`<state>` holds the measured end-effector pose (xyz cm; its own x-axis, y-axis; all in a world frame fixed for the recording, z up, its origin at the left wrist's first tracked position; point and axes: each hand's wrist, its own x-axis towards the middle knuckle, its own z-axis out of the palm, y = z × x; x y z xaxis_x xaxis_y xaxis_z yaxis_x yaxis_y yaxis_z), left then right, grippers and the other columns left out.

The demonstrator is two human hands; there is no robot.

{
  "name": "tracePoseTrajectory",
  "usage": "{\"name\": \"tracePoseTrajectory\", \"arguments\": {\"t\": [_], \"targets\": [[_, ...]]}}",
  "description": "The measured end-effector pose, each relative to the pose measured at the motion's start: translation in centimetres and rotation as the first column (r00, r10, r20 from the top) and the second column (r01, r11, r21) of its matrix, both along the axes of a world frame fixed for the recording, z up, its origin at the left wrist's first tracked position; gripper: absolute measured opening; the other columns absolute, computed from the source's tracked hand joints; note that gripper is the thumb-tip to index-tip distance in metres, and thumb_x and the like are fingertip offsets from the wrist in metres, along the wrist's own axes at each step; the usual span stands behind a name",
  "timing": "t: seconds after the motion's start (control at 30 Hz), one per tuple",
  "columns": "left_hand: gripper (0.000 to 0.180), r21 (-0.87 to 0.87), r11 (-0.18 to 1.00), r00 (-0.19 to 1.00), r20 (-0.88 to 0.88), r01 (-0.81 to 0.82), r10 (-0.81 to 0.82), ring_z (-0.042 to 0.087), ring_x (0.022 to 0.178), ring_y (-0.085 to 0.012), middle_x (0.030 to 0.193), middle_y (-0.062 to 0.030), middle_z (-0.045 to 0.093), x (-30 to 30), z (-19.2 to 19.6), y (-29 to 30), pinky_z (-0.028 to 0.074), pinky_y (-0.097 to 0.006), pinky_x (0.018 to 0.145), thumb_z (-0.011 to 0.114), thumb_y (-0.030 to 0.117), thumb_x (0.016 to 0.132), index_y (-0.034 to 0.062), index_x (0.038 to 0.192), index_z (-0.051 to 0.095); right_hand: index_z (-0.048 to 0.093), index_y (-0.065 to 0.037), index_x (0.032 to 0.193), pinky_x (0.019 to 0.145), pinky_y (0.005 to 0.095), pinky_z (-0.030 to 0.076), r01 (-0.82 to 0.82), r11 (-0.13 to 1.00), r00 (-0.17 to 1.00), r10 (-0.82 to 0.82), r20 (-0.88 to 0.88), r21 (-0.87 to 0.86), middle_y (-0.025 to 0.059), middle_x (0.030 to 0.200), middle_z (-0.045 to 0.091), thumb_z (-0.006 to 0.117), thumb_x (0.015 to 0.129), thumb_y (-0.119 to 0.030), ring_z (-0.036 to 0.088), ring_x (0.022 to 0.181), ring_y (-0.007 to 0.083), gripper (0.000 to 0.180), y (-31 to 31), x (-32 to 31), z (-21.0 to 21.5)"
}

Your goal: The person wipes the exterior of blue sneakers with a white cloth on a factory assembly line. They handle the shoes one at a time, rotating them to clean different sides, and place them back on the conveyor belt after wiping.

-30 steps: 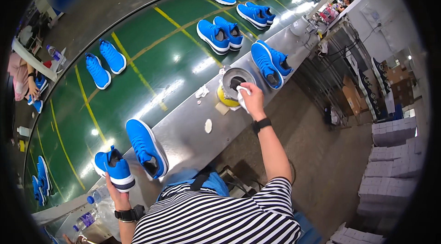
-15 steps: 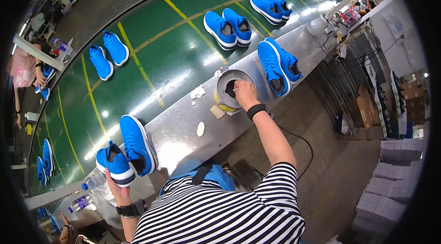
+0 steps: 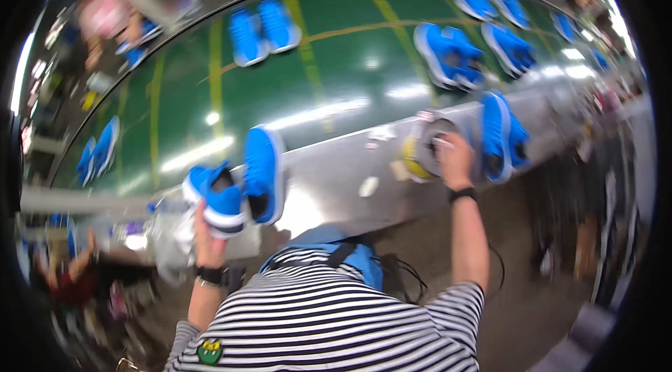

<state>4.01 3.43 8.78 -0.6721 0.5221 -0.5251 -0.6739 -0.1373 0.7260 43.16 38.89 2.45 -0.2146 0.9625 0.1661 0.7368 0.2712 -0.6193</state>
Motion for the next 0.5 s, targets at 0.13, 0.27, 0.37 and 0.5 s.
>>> {"name": "tracePoseTrajectory", "arguments": {"t": [0.13, 0.27, 0.37, 0.5], "targets": [[0.043, 0.112, 0.993, 0.992, 0.122, -0.046, 0.032, 0.057, 0.108, -0.0215, 0.121, -0.0097, 0.058, -0.9, -1.7, -0.2, 0.045, -0.036, 0.095, 0.056, 0.028, 0.091, 0.0039, 0.125, 0.048, 0.063, 0.000, 0.092, 0.067, 0.0232, 0.046, -0.092, 0.987, 0.903, 0.029, -0.428, -0.128, 0.0027, 0.084, 0.063, 0.061, 0.083, -0.004, 0.056, 0.074, 0.0085, 0.010, -4.6, -2.2, 5.7], [0.046, 0.160, 0.987, 0.997, 0.081, -0.013, 0.000, 0.056, 0.109, -0.0217, 0.122, -0.0111, 0.055, -1.6, -2.0, -1.7, 0.045, -0.036, 0.094, 0.055, 0.025, 0.092, 0.0036, 0.130, 0.041, 0.062, -0.003, 0.095, 0.066, 0.0207, 0.046, -0.403, 0.841, 0.696, 0.027, -0.717, -0.360, 0.0013, 0.085, 0.062, 0.063, 0.084, -0.003, 0.056, 0.075, 0.0062, 0.011, -14.7, -12.1, 9.8], [0.046, 0.161, 0.986, 0.998, 0.047, 0.031, -0.039, 0.056, 0.108, -0.0210, 0.122, -0.0098, 0.053, -2.2, -1.8, -2.3, 0.047, -0.035, 0.091, 0.054, 0.023, 0.092, 0.0055, 0.131, 0.039, 0.063, -0.003, 0.096, 0.063, 0.0209, 0.047, -0.578, 0.721, 0.648, 0.122, -0.752, -0.382, 0.0016, 0.084, 0.063, 0.064, 0.084, -0.003, 0.057, 0.073, 0.0068, 0.013, -21.9, -20.6, 11.6], [0.048, 0.093, 0.994, 0.994, -0.101, 0.055, -0.046, 0.055, 0.106, -0.0180, 0.121, -0.0092, 0.053, -2.7, -1.0, -3.5, 0.046, -0.032, 0.090, 0.055, 0.021, 0.092, 0.0061, 0.133, 0.036, 0.063, -0.002, 0.097, 0.064, 0.0207, 0.047, -0.682, 0.680, 0.589, 0.290, -0.754, -0.270, 0.0016, 0.083, 0.063, 0.063, 0.084, -0.002, 0.058, 0.074, 0.0070, 0.013, -27.7, -27.7, 11.1]]}}
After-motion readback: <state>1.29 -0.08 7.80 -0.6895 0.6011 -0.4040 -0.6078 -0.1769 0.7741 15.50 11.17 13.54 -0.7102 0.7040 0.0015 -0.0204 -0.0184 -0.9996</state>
